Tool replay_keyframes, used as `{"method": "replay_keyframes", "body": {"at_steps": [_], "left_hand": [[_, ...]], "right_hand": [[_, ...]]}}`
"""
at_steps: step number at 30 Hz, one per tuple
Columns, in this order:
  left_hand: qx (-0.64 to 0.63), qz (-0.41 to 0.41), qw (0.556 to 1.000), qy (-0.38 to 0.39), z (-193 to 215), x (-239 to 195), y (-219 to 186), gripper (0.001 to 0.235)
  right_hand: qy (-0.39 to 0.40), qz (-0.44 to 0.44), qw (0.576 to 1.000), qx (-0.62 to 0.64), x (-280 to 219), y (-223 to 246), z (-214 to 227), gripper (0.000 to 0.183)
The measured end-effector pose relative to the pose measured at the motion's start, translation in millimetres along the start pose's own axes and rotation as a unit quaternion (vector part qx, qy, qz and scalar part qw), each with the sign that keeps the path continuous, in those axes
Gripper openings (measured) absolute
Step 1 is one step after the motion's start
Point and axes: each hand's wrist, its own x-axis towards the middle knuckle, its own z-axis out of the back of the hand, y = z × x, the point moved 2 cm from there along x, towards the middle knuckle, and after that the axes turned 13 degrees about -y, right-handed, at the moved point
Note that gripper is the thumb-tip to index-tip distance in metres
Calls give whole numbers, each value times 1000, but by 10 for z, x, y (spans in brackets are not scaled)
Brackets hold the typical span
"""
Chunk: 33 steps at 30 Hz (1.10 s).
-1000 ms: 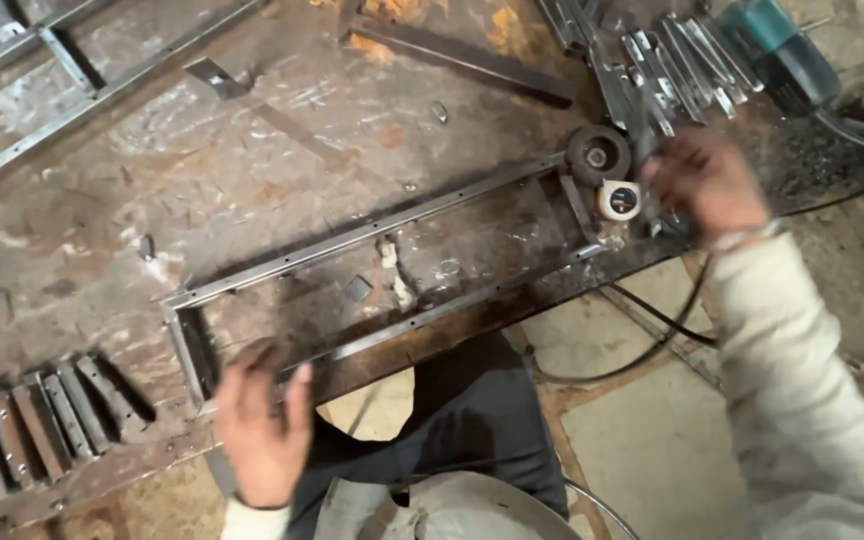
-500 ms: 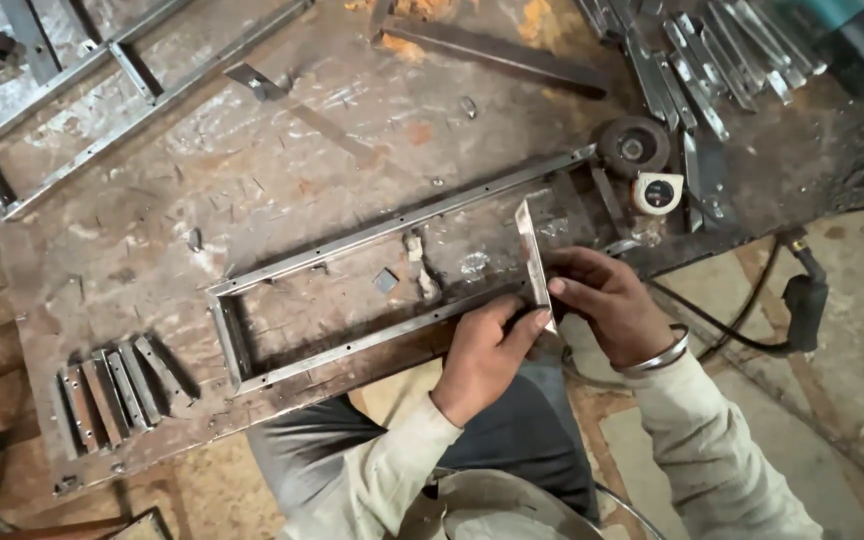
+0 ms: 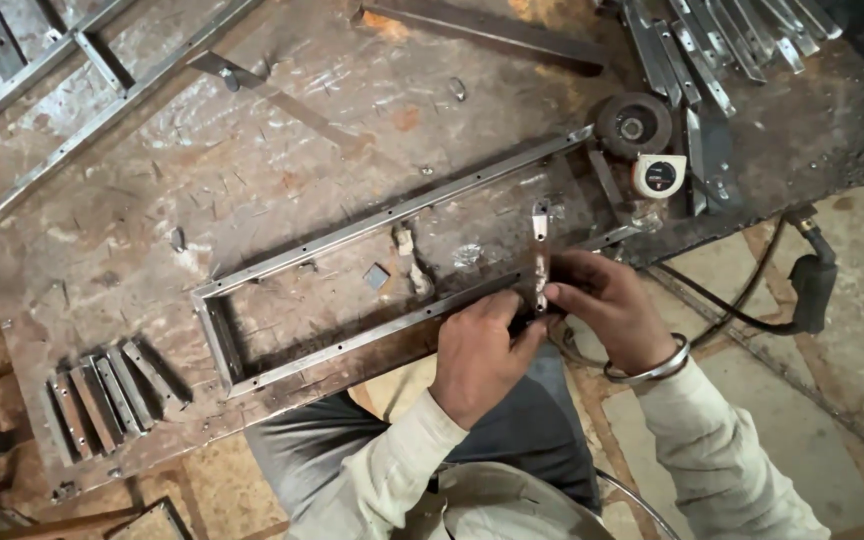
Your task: Welding and assembling metal frame components for furniture on a workbench.
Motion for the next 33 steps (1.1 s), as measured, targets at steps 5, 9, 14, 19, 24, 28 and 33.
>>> {"method": "replay_keyframes", "body": {"at_steps": [5, 9, 14, 19, 24, 28, 33], "left_hand": [[-90, 194, 966, 144, -10, -61, 246, 44], [-354, 246, 894, 126, -77, -146, 354, 40], [-181, 150, 968, 85, -49, -129, 333, 31], [4, -39, 998, 42, 4, -9, 214, 26], [-9, -62, 998, -1, 71, 119, 147, 26], [28, -104, 993, -45, 11, 139, 166, 26], [80, -123, 989, -33, -88, 181, 206, 28]], "right_hand": [[4, -50, 997, 57, -13, 89, -70, 42], [12, -52, 996, 71, 10, 18, -92, 41], [-14, -27, 999, 28, 52, -37, -107, 41], [-166, 130, 927, -309, 314, 358, 191, 37], [-219, 202, 850, -434, 699, 372, 696, 32], [-192, 196, 886, -375, 779, 190, 779, 31], [-201, 203, 872, -398, 770, 196, 746, 31]]}}
